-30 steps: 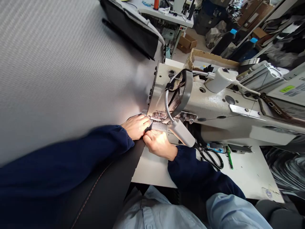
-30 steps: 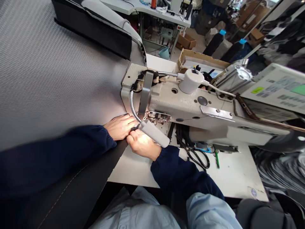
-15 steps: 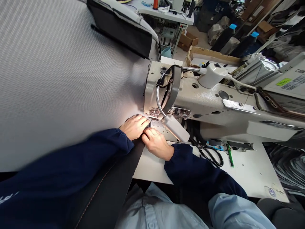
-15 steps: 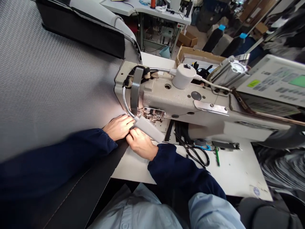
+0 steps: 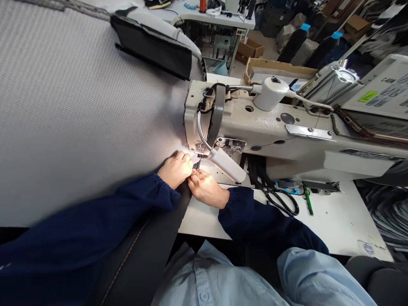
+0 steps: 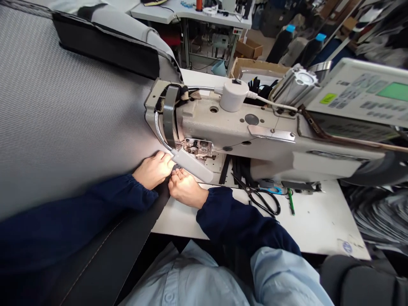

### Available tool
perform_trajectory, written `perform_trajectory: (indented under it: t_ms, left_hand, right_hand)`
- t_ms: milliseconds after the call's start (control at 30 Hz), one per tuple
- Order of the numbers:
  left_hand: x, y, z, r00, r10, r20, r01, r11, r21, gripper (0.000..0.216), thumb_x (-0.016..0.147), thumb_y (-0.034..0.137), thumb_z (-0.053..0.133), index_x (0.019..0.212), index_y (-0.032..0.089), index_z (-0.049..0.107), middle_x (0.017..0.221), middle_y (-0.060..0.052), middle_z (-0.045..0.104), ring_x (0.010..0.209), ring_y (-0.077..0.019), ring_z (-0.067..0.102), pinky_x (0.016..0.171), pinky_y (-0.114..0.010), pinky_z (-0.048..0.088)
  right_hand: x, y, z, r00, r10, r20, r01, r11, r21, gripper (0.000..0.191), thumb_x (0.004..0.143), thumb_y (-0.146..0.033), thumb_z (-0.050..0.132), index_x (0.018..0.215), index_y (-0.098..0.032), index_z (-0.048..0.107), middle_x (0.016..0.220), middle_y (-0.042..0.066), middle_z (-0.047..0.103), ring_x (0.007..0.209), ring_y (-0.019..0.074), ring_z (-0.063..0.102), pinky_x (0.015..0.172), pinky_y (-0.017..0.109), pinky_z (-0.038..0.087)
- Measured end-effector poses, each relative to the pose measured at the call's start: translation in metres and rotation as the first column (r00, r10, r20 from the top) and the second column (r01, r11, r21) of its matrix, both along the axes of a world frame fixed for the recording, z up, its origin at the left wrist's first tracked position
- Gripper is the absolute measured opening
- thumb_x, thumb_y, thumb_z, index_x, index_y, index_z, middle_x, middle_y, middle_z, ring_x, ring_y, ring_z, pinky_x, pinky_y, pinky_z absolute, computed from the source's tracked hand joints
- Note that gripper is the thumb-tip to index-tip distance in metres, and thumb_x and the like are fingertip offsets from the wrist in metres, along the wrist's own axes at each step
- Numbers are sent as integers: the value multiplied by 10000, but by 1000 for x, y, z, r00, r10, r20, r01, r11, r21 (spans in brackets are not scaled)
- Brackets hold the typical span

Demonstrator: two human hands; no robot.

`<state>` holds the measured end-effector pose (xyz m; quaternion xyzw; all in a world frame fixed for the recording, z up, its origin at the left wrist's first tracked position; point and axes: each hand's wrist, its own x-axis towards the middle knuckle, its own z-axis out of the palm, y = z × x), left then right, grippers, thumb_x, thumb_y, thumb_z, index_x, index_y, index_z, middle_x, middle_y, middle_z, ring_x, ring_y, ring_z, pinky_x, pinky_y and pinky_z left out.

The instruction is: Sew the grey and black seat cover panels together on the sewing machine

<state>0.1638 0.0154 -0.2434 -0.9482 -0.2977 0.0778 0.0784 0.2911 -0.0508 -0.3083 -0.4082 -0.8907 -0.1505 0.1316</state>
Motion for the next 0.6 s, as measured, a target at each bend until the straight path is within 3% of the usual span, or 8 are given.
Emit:
perform_trajectory:
  t_ms: [133, 367, 467, 600]
  left_hand:
    - [8, -7, 3, 994, 15, -106, -28, 992, -125, 295, 880, 89, 369, 991, 84, 643, 983, -156, 626, 961, -270, 566, 590, -306, 463]
    - [9, 0, 6, 991, 126, -36, -131, 975, -178, 302, 869, 202, 444, 1118, 131, 600, 978, -134, 646, 1015, -269, 575, 626, -304, 459]
    - [11, 2, 5, 994, 105, -42, -111, 979, -173, 333, 867, 192, 437, 1159, 133, 586, 942, -131, 660, 1018, -282, 574, 613, -318, 449]
    - [12, 2, 2, 995, 82, -52, -90, 979, -180, 310, 904, 207, 395, 1110, 120, 609, 1010, -134, 663, 1050, -284, 563, 601, -327, 447]
  right_hand:
    - [2, 0, 4, 999, 42, 18, -41, 995, -90, 296, 907, -74, 374, 849, -68, 664, 888, 166, 693, 930, 245, 660, 910, 402, 503]
    - [-21, -15, 8, 989, -22, 143, 43, 989, -145, 271, 862, -33, 405, 975, 33, 643, 995, 310, 656, 937, 333, 652, 881, 592, 453]
    - [-22, -16, 7, 993, -23, 115, 36, 992, -120, 275, 865, -25, 397, 993, 53, 628, 970, 316, 656, 901, 322, 659, 886, 578, 449]
    - [-14, -11, 4, 998, 7, 59, -1, 995, -101, 283, 892, -44, 367, 947, -4, 641, 902, 243, 683, 900, 295, 653, 882, 513, 466]
